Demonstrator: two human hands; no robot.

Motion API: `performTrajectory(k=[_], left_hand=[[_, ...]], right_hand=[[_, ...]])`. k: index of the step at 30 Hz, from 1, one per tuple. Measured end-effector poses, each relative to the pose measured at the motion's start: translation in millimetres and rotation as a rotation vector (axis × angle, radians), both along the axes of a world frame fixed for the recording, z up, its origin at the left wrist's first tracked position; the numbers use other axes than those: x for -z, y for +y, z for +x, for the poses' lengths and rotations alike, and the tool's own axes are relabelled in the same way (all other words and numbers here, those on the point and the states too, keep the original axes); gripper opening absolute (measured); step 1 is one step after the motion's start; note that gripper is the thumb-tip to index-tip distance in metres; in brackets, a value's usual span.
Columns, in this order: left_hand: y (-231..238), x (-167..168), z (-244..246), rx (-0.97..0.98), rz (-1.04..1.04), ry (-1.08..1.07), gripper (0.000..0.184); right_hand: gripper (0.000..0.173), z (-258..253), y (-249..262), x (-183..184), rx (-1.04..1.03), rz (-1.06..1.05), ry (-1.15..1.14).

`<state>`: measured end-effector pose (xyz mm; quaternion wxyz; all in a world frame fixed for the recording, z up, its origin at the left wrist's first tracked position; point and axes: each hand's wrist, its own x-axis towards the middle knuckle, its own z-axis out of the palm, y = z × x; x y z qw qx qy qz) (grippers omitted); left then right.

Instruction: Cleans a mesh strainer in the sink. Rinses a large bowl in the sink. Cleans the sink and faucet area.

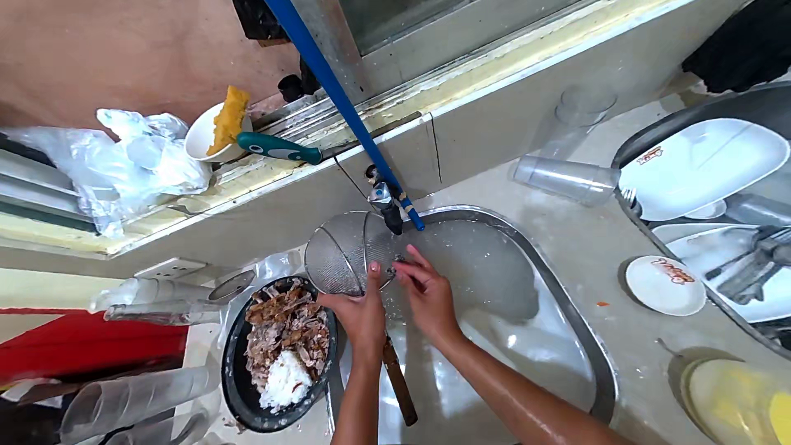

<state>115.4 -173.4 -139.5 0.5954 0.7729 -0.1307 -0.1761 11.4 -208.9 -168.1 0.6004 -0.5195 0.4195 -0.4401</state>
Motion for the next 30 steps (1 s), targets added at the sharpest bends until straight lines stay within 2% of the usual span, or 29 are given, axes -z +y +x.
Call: performTrajectory(k=[2,5,8,10,13,18,20,21,23,26,28,30], left_hand=[[2.3,0.3,-0.3,0.028,0.016,0.060,0.115],[8.1,1.6,-2.1,0.093,0.063,0.093,0.111],[14.7,1.6,-10.4,0.165,0.122,0.045,0.109],[13.2,4.8,-11.9,0.166,0.118,0.031,0.109],[9.2,4.5,-9.8,0.156,0.134,-0.005,0.110],[8.7,5.1,1.4,0.128,0.128,0.016,0.112],[12.1,1.7,-1.8,0.143,0.128,0.078,0.111],[12.9,0.0,-4.9,0.146,0.129,0.102,0.108],[12.2,-0.1,-8.2,0.134,0.113,0.141,0.104],[5.0,1.5,-2.8,0.054,0.080,0.224,0.087],[0.0,0.2,-3.5,0.006,0.030,0.291,0.070],[-0.6,-2.0,-6.5,-0.016,-0.012,0.316,0.067]], right_hand=[[0.026,3.1,-12.1,0.0,0.049,0.175,-0.156],[0.047,4.4,-47.7,0.3,0.069,0.460,-0.299],[0.033,11.5,-83.3,14.6,0.137,0.603,-0.284],[0.031,10.7,-82.1,10.2,0.147,0.622,-0.262],[0.033,1.7,-56.6,-3.3,0.174,0.547,-0.177],[0.017,-11.5,-30.7,-5.9,0.003,0.025,0.203],[0.028,-12.3,-44.4,-1.2,-0.027,-0.078,0.264],[0.036,-10.4,-54.2,1.2,-0.023,-0.079,0.269],[0.033,-5.7,-56.8,-3.6,0.007,-0.093,0.289],[0.028,0.3,-16.2,-4.2,-0.059,-0.202,0.291],[0.027,1.1,4.8,9.2,-0.099,-0.243,0.181],[0.025,-3.7,-5.4,24.7,-0.121,-0.304,0.085]])
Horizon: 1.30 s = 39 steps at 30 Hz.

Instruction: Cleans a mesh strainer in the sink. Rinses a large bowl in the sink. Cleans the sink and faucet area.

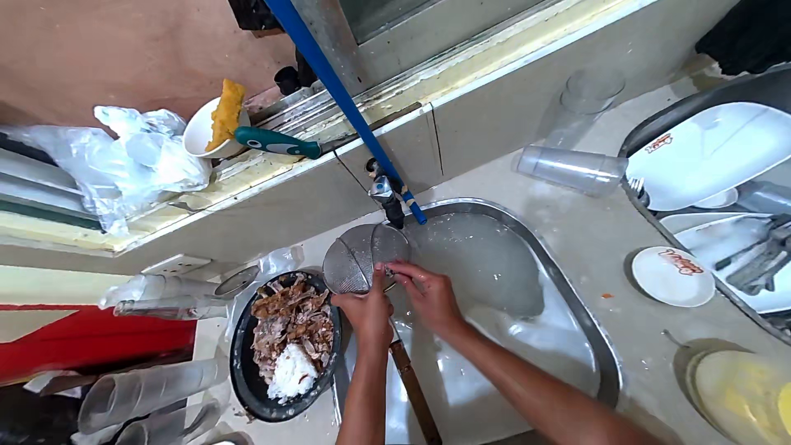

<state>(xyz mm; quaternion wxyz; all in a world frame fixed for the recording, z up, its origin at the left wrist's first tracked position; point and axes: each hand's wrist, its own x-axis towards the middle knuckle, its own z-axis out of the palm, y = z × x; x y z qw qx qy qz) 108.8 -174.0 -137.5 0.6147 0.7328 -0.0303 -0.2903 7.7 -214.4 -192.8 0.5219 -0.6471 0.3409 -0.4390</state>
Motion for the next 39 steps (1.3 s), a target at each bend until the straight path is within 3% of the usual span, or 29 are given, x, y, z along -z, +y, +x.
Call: performTrajectory(k=[4,6,9,13,18,23,26,30,35,39], left_hand=[[-5.4,-4.0,-2.7,-0.032,0.000,-0.015,0.070],[-12.5,-7.2,-0.3,-0.033,0.004,-0.033,0.077],[-14.3,-9.2,1.9,-0.013,0.029,-0.002,0.071],[-6.5,-11.3,-4.7,0.025,-0.002,0.040,0.062],[10.7,-16.8,-5.4,0.035,-0.061,0.042,0.062],[36.5,-8.5,-6.6,0.129,-0.029,0.026,0.072],[48.3,-6.3,-8.4,0.158,-0.050,0.019,0.074],[53.0,-3.6,-0.8,0.172,-0.030,-0.089,0.095],[53.3,2.4,16.4,0.158,-0.030,-0.168,0.102],[62.8,-0.1,16.7,0.266,0.004,-0.207,0.114]], right_hand=[[0.021,-10.5,-36.3,6.4,0.077,-0.029,0.083],[0.019,-11.9,-28.7,1.9,0.041,-0.161,0.094],[0.018,-17.7,-30.8,0.7,-0.050,-0.370,0.171],[0.019,-18.4,-61.0,-6.9,0.089,-0.257,0.228],[0.018,-16.8,-38.2,-9.4,0.067,-0.232,0.148],[0.022,0.9,-66.5,-16.1,0.063,0.168,0.268],[0.029,12.7,-76.6,-17.5,0.047,0.480,0.141],[0.036,5.3,-64.9,-29.7,-0.013,0.799,0.014],[0.026,-12.4,-21.2,-34.1,-0.042,0.885,-0.070],[0.028,-15.1,-51.8,-30.9,-0.086,0.743,0.114]])
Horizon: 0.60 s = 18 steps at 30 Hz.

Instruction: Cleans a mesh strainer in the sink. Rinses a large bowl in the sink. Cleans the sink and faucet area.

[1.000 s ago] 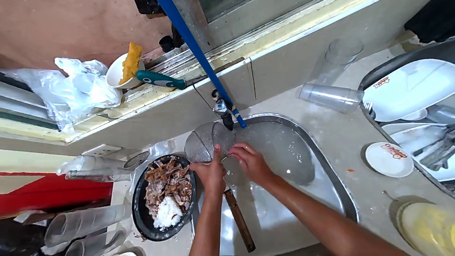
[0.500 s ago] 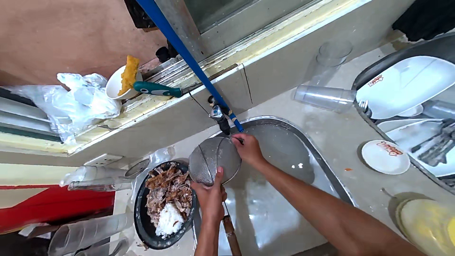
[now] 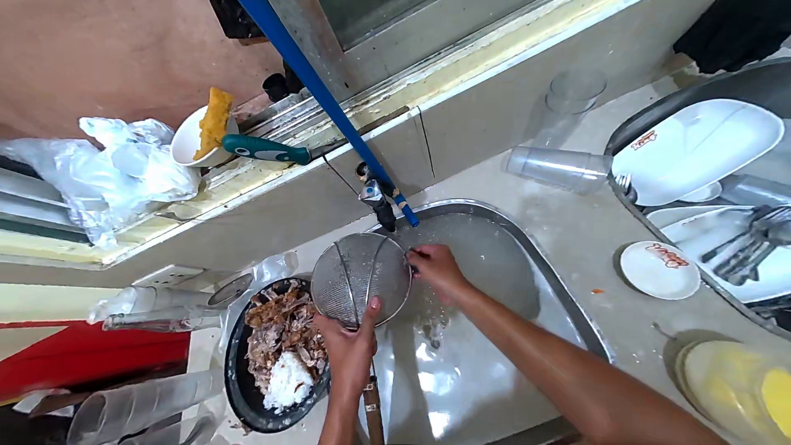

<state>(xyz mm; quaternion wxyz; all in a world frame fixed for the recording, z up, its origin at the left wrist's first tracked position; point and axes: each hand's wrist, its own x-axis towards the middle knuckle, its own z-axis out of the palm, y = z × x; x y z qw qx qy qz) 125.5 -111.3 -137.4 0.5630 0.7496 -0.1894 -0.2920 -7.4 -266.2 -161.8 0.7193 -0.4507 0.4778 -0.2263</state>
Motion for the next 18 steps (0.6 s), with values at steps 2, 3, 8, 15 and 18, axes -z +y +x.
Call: performTrajectory(k=[2,3,8,15,18], left_hand=[[0.4,-2.8,2.3,0.029,-0.004,-0.046,0.115],[0.0,-5.2,2.9,0.054,0.006,-0.063,0.114],[3.8,-13.9,7.0,0.163,0.058,-0.176,0.120],[-7.0,-13.5,13.4,0.091,0.016,-0.277,0.122],[-6.1,-17.0,9.4,0.155,0.054,-0.261,0.121]], right_hand=[[0.026,8.1,-18.6,12.2,-0.048,-0.089,0.026],[0.025,10.3,-25.8,15.3,-0.052,-0.157,0.031],[0.024,11.2,-40.1,18.5,-0.047,-0.347,0.085],[0.026,-8.1,39.4,6.9,0.081,0.089,-0.178],[0.026,-10.1,16.1,14.6,0.053,-0.081,-0.044]])
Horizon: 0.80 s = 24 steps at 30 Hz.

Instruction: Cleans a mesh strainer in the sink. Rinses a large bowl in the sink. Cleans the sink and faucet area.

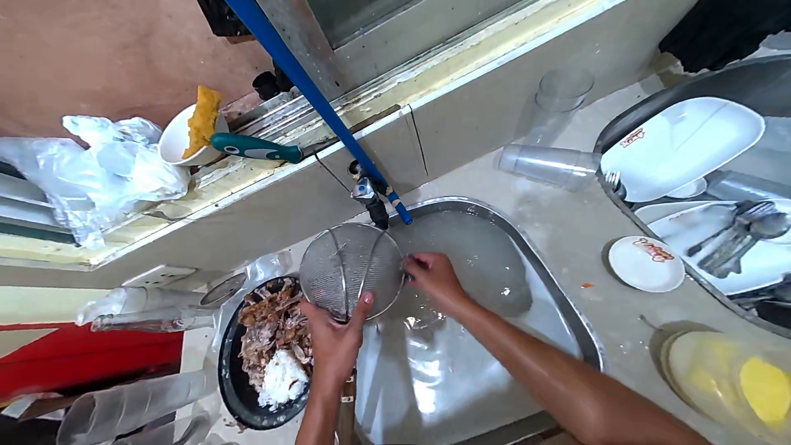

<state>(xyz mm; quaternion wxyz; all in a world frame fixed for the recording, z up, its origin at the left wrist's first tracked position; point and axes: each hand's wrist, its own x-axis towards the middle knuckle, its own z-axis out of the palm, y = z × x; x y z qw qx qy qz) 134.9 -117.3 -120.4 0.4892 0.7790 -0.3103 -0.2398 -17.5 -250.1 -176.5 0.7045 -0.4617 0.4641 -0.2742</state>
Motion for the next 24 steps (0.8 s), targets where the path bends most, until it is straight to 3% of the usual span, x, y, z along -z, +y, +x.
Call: performTrajectory(k=[4,9,12,16,18,21,24], left_hand=[[5.8,1.3,-7.0,0.114,0.045,-0.010,0.123],[11.5,2.5,0.7,0.203,0.059,0.006,0.122],[16.9,5.8,-10.8,0.294,0.031,-0.057,0.122],[18.2,7.7,-11.5,0.277,-0.022,-0.112,0.115],[18.7,7.5,-13.0,0.237,-0.012,-0.169,0.114],[9.7,2.6,-15.2,0.162,-0.005,-0.191,0.120],[4.4,0.7,-10.8,0.196,0.034,-0.206,0.121]], right_hand=[[0.028,3.5,-49.4,17.6,0.010,-0.176,0.086],[0.027,-2.9,-51.3,12.4,-0.002,-0.141,-0.023],[0.032,0.4,-69.4,5.3,-0.149,-0.198,-0.024],[0.034,-4.6,-81.8,-2.6,-0.351,-0.445,0.077],[0.029,-7.9,-71.3,-0.3,-0.285,-0.466,0.046],[0.027,-10.7,-29.1,4.1,0.022,-0.455,0.095],[0.026,-14.0,0.8,2.3,0.163,-0.572,0.134]])
